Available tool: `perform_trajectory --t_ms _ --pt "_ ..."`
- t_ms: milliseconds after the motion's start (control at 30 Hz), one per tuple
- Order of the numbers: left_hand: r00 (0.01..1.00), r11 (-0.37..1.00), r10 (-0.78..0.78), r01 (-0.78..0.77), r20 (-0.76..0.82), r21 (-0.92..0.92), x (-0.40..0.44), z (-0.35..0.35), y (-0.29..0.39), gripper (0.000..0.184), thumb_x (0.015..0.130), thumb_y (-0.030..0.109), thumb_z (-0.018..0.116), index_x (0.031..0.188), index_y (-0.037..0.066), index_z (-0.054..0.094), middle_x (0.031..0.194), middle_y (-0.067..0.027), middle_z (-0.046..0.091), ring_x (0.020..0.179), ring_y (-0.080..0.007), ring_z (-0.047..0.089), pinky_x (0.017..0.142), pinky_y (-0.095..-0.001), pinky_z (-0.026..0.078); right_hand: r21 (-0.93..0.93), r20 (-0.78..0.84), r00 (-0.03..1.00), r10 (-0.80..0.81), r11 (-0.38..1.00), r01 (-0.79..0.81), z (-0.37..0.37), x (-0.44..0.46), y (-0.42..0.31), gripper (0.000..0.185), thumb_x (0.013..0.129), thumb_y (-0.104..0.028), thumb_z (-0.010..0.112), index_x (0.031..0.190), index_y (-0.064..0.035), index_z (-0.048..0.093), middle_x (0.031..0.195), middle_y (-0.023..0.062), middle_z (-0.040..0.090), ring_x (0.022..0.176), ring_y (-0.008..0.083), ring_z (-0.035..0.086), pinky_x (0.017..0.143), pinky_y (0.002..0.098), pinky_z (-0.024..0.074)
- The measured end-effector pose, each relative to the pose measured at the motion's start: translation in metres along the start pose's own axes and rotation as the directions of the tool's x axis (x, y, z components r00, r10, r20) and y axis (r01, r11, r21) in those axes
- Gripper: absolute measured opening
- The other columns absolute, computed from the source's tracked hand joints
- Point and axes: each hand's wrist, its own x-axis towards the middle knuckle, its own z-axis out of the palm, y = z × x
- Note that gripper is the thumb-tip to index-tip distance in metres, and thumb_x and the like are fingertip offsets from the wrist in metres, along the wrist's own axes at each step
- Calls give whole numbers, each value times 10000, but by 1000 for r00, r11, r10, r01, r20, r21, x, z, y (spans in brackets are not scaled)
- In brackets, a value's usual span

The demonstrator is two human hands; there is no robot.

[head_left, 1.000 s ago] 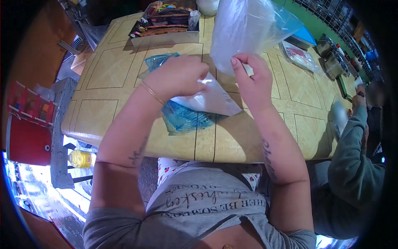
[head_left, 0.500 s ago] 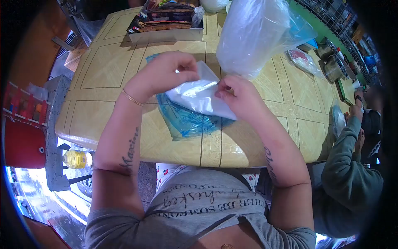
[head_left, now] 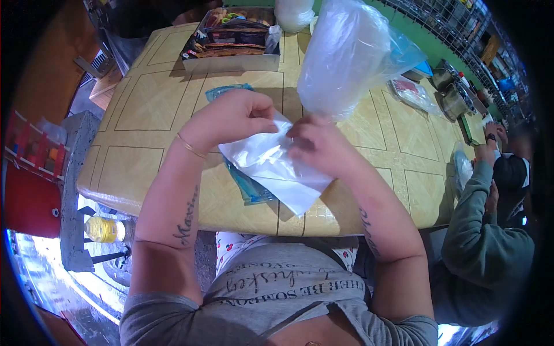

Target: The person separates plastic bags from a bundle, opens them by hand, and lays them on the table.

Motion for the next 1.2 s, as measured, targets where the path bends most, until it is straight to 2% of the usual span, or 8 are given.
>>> perform_trajectory --t_ms 200,333,500,633,833,1000,1133,1200 --pt "988 947 -42 -8 148 321 9 9 -27 208 704 146 751 784 14 612 766 -111 633 724 -248 614 646 -372 470 255 153 968 -197 955 154 -7 4 -19 323 760 -329 774 973 -96 703 951 117 664 826 294 633 773 382 492" --pt "999 910 -49 42 6 413 14 12 -20 176 722 126 723 793 14 608 810 -127 627 785 -273 613 678 -373 465 778 497 866 63 409 -476 -16 -2 -21 354 759 -303 778 992 -54 684 955 118 672 847 268 639 760 374 485" --pt "858 938 319 -225 -402 263 13 10 -9 94 769 39 673 794 5 589 883 -107 609 862 -249 594 749 -341 458 118 -320 937 139 987 -106 -5 12 -36 333 787 -300 746 1006 -63 666 829 118 672 847 288 648 736 413 502" --pt "563 806 590 -453 -579 381 17 5 0 46 850 25 634 847 18 589 909 -80 583 882 -220 572 796 -313 450 -214 -171 958 232 940 -266 -7 8 -31 300 803 -249 708 1037 -69 654 861 157 679 870 292 658 753 409 502" --pt "323 999 46 7 -945 51 0 -30 -27 167 853 188 701 900 66 597 937 -74 630 867 -253 588 766 -355 474 312 -291 790 539 834 -455 -22 10 -10 195 859 -67 607 1052 -37 622 885 102 642 834 202 638 750 288 489" --pt "250 735 667 -61 -702 676 0 -23 5 368 787 315 761 1059 97 645 1035 -51 655 1000 -226 597 916 -393 394 329 -453 847 277 935 -130 -26 11 -23 195 819 16 590 1001 -38 636 897 131 661 839 275 653 747 350 510" --pt "679 791 560 -266 -474 551 -7 12 47 311 799 275 753 1013 64 675 917 -57 677 876 -212 631 944 -386 383 206 -436 899 42 977 54 -25 7 -35 147 876 -21 603 1020 -35 631 889 63 657 838 166 645 735 327 513" --pt "886 905 329 -198 -326 376 -5 18 33 230 830 199 745 970 28 679 882 -40 682 799 -170 632 905 -348 439 599 -331 894 301 799 -47 -27 4 -33 169 894 -54 622 1061 -30 614 912 50 648 850 140 633 741 327 516"
